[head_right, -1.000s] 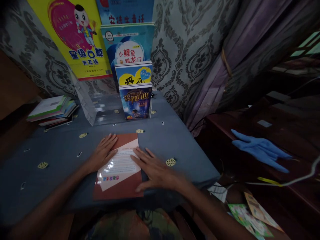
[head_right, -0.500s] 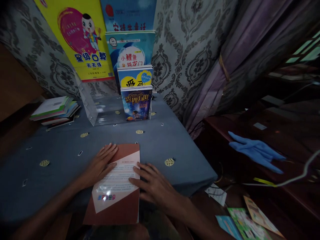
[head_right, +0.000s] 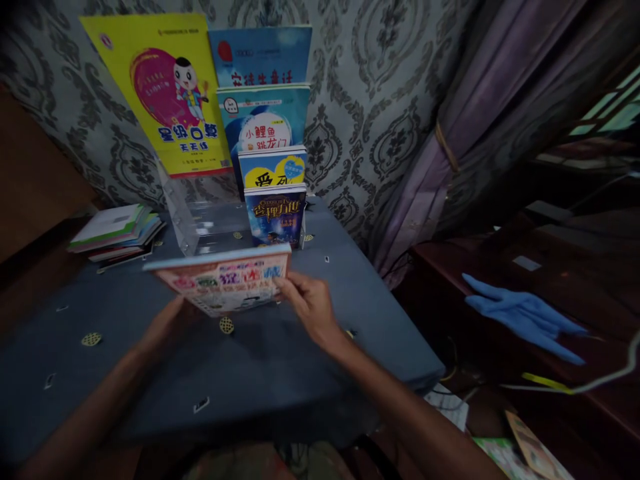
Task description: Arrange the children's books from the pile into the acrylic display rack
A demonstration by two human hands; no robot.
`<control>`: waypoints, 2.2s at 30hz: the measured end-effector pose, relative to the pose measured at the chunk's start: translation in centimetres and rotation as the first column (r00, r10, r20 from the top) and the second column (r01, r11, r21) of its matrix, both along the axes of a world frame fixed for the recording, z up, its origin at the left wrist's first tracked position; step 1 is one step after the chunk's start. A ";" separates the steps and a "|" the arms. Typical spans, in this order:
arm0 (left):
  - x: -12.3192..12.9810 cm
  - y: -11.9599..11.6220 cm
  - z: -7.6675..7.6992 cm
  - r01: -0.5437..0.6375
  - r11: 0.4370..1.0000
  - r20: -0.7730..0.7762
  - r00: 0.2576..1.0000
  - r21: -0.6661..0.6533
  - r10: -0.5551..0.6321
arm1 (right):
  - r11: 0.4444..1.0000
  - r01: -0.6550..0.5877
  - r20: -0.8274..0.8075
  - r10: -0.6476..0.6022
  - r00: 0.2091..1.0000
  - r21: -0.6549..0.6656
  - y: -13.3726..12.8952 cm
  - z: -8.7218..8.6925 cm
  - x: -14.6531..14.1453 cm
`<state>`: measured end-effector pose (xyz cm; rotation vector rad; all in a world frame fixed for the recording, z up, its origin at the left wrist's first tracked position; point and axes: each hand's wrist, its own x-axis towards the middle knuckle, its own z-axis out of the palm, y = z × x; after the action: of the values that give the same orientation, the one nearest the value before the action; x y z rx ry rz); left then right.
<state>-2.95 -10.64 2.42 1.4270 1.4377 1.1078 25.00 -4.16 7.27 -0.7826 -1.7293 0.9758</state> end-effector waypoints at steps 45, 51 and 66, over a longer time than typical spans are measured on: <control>0.5 6.4 -2.6 0.109 0.973 -0.933 0.325 0.202 0.157 | 0.898 -0.147 0.745 -0.244 0.621 0.416 5.7 -7.0 -3.8; 0.6 6.2 -3.3 0.129 0.956 -0.916 0.343 0.264 0.207 | 0.852 -0.436 0.787 0.046 0.615 0.291 5.8 -7.6 -8.9; 0.4 6.3 -3.4 0.144 0.959 -0.919 0.350 0.246 0.183 | 0.957 -0.195 0.776 -0.045 0.629 0.214 8.5 -8.5 -5.9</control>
<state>-2.52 -4.32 -0.93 2.5188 2.1093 0.3970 19.10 4.32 -1.22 -1.0333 -2.6056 0.4023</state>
